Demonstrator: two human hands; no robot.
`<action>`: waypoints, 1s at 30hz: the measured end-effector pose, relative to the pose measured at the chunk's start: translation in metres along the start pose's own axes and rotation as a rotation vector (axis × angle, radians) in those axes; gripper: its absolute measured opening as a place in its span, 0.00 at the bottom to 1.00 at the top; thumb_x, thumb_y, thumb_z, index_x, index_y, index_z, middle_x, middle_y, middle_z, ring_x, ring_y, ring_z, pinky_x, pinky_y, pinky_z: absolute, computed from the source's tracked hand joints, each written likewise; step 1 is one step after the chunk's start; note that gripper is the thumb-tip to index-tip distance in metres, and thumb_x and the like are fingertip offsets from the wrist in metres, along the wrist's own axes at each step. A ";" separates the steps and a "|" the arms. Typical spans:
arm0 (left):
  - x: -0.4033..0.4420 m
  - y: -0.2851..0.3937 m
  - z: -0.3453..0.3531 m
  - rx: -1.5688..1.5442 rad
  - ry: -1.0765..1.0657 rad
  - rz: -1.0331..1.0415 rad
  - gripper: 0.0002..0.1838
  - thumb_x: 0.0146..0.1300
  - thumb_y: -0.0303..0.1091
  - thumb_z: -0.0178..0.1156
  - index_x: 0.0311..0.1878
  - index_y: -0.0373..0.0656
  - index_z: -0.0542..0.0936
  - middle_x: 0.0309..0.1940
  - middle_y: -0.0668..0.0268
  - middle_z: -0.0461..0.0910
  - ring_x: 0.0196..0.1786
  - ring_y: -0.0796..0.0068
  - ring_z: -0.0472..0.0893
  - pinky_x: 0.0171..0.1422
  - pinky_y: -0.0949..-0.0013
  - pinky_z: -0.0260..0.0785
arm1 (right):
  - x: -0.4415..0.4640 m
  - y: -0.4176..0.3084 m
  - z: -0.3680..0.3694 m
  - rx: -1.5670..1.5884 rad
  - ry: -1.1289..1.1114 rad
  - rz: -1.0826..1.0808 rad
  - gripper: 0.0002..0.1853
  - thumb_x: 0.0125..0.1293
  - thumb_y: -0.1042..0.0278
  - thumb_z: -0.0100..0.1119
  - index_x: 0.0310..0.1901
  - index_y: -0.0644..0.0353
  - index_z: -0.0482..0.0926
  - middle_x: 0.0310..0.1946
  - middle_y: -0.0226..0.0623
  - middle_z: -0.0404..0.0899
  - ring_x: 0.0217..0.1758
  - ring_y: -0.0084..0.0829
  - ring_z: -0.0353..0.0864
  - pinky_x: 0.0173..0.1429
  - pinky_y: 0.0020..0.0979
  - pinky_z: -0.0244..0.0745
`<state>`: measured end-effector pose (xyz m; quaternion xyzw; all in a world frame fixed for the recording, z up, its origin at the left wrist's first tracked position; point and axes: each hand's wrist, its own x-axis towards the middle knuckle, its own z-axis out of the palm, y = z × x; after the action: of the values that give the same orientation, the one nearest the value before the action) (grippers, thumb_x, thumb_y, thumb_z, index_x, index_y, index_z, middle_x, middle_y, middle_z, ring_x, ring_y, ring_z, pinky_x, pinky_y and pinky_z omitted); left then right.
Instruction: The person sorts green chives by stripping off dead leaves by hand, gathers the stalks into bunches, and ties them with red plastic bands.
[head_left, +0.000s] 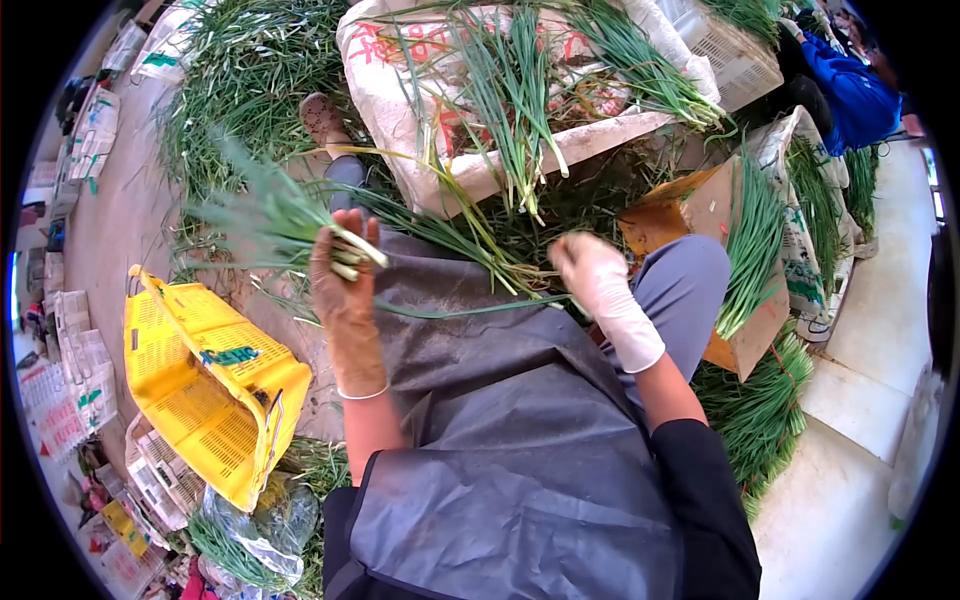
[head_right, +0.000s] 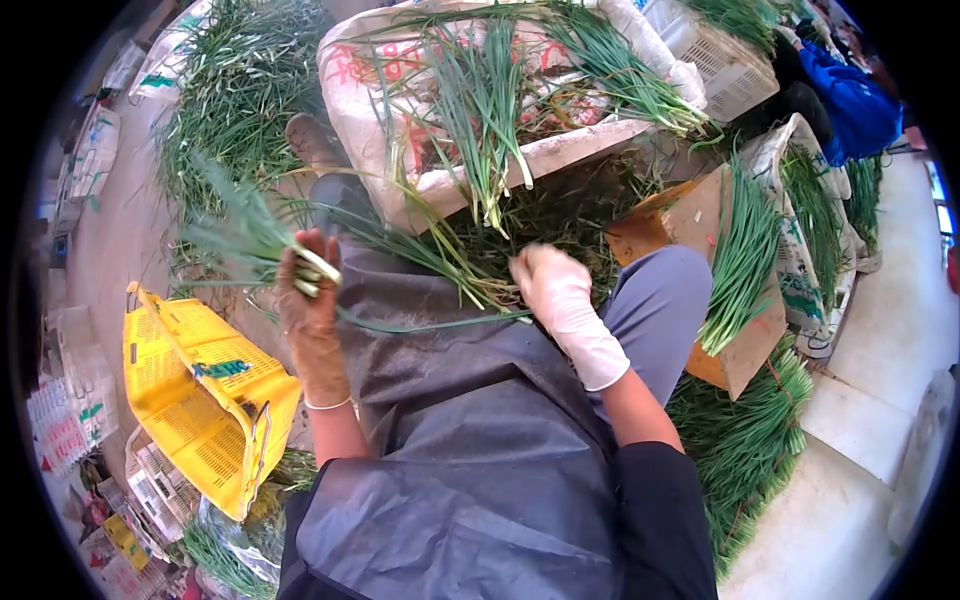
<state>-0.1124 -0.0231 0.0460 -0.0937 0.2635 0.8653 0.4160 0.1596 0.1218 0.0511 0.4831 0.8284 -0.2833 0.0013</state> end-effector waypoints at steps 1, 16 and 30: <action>-0.001 0.007 -0.001 -0.028 -0.081 0.005 0.09 0.62 0.28 0.55 0.41 0.31 0.75 0.40 0.55 0.80 0.43 0.65 0.81 0.56 0.58 0.74 | 0.013 -0.019 -0.016 -0.013 0.035 0.125 0.18 0.61 0.48 0.52 0.39 0.55 0.79 0.34 0.44 0.80 0.39 0.43 0.79 0.44 0.40 0.72; -0.009 -0.089 0.004 0.126 -0.033 -0.445 0.14 0.59 0.28 0.61 0.47 0.36 0.74 0.23 0.70 0.71 0.17 0.84 0.63 0.24 0.77 0.55 | 0.034 -0.013 0.015 1.126 -0.183 0.065 0.12 0.65 0.61 0.55 0.35 0.62 0.80 0.20 0.25 0.74 0.22 0.15 0.67 0.29 0.18 0.61; -0.005 -0.094 0.008 0.440 0.149 -0.346 0.15 0.54 0.34 0.63 0.45 0.40 0.78 0.31 0.67 0.80 0.17 0.83 0.71 0.19 0.82 0.62 | 0.018 0.014 0.023 0.793 -0.232 0.086 0.14 0.59 0.58 0.59 0.28 0.63 0.80 0.22 0.33 0.79 0.25 0.26 0.75 0.34 0.27 0.70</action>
<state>-0.0367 0.0264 0.0191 -0.1082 0.4550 0.6943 0.5470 0.1551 0.1306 0.0206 0.4451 0.6286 -0.6328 -0.0797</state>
